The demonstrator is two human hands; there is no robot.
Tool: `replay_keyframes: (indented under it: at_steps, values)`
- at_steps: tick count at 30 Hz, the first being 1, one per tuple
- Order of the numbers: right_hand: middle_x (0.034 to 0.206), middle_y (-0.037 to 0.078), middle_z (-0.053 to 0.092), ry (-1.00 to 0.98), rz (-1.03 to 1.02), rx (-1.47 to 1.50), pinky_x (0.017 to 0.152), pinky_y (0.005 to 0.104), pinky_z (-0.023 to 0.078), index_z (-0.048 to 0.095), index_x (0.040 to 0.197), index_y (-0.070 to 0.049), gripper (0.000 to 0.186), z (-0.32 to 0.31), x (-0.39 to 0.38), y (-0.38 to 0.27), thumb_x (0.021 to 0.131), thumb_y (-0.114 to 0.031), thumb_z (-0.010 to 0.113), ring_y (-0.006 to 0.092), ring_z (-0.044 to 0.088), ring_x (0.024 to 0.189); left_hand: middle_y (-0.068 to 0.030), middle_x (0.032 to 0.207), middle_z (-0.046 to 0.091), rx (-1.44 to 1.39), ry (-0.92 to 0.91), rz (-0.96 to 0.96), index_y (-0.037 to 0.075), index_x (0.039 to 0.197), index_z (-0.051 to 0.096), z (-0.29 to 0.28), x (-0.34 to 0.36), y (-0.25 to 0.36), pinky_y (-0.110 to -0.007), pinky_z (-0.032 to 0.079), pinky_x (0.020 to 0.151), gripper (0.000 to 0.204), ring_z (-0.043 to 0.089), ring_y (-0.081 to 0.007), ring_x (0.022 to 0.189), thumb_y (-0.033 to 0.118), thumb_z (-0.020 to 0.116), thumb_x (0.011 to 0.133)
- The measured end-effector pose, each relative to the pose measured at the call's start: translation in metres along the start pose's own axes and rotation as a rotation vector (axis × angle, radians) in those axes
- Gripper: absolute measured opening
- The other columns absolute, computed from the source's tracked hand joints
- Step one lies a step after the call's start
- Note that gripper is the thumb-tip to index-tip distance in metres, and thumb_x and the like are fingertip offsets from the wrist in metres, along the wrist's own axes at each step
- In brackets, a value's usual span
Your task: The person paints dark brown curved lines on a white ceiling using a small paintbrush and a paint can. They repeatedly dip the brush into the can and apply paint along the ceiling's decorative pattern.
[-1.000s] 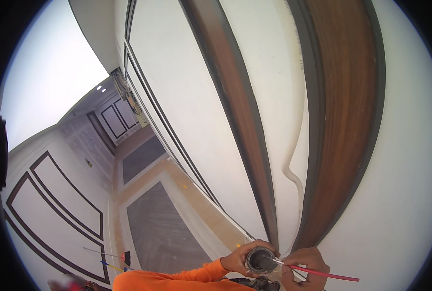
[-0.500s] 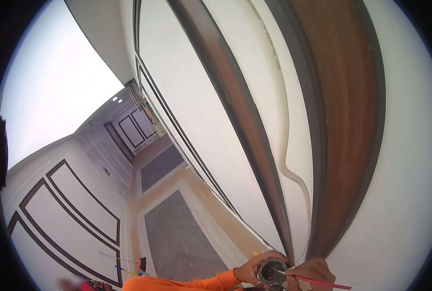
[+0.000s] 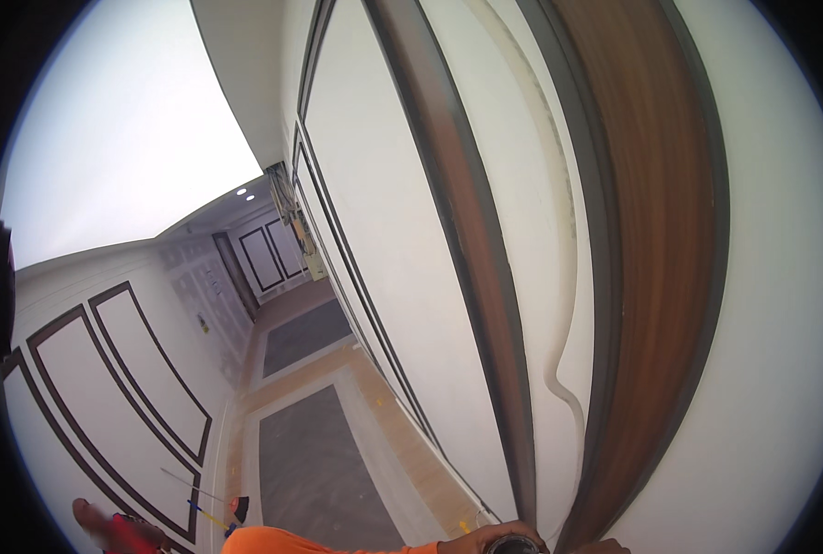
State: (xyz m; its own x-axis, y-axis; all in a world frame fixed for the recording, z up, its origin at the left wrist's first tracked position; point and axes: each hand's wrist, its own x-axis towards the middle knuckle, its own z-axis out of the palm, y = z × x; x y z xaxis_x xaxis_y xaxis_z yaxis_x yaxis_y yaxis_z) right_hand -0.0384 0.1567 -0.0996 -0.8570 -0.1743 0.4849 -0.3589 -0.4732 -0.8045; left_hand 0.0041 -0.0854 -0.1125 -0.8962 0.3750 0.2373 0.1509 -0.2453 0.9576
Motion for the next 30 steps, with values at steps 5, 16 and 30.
replay_keyframes:
  at_steps: [5,16,30]
  values:
    - [0.099,0.017,0.07,0.052,-0.019,0.067,0.075,0.0304,0.053,0.067,0.103,0.003,0.015,-0.001,-0.001,0.01,0.094,-0.006,0.074,0.0198,0.065,0.086,-0.0084,0.137,0.057,0.024,0.02,-0.022,0.007,0.143,0.052,-0.008,0.004,0.004,-0.038,0.038,0.115,0.083,0.054,-0.0224,0.131,0.017,0.089,0.069]
    - [0.1,0.016,0.068,0.155,-0.106,0.239,0.077,0.0331,0.054,0.065,0.106,0.002,0.018,0.038,0.017,0.027,0.097,-0.012,0.072,0.022,0.066,0.086,-0.0085,0.137,0.058,0.048,0.029,-0.058,0.007,0.142,0.053,-0.049,0.001,0.025,-0.038,0.04,0.115,0.083,0.055,-0.0223,0.13,0.018,0.09,0.068]
    - [0.105,0.015,0.068,0.328,-0.08,0.516,0.082,0.0354,0.056,0.066,0.107,0.001,0.016,0.045,-0.028,0.034,0.095,-0.009,0.07,0.0259,0.066,0.092,-0.0086,0.137,0.06,0.02,-0.015,-0.098,0.007,0.141,0.054,-0.093,-0.021,0.018,-0.038,0.041,0.114,0.084,0.056,-0.0221,0.13,0.019,0.091,0.067]
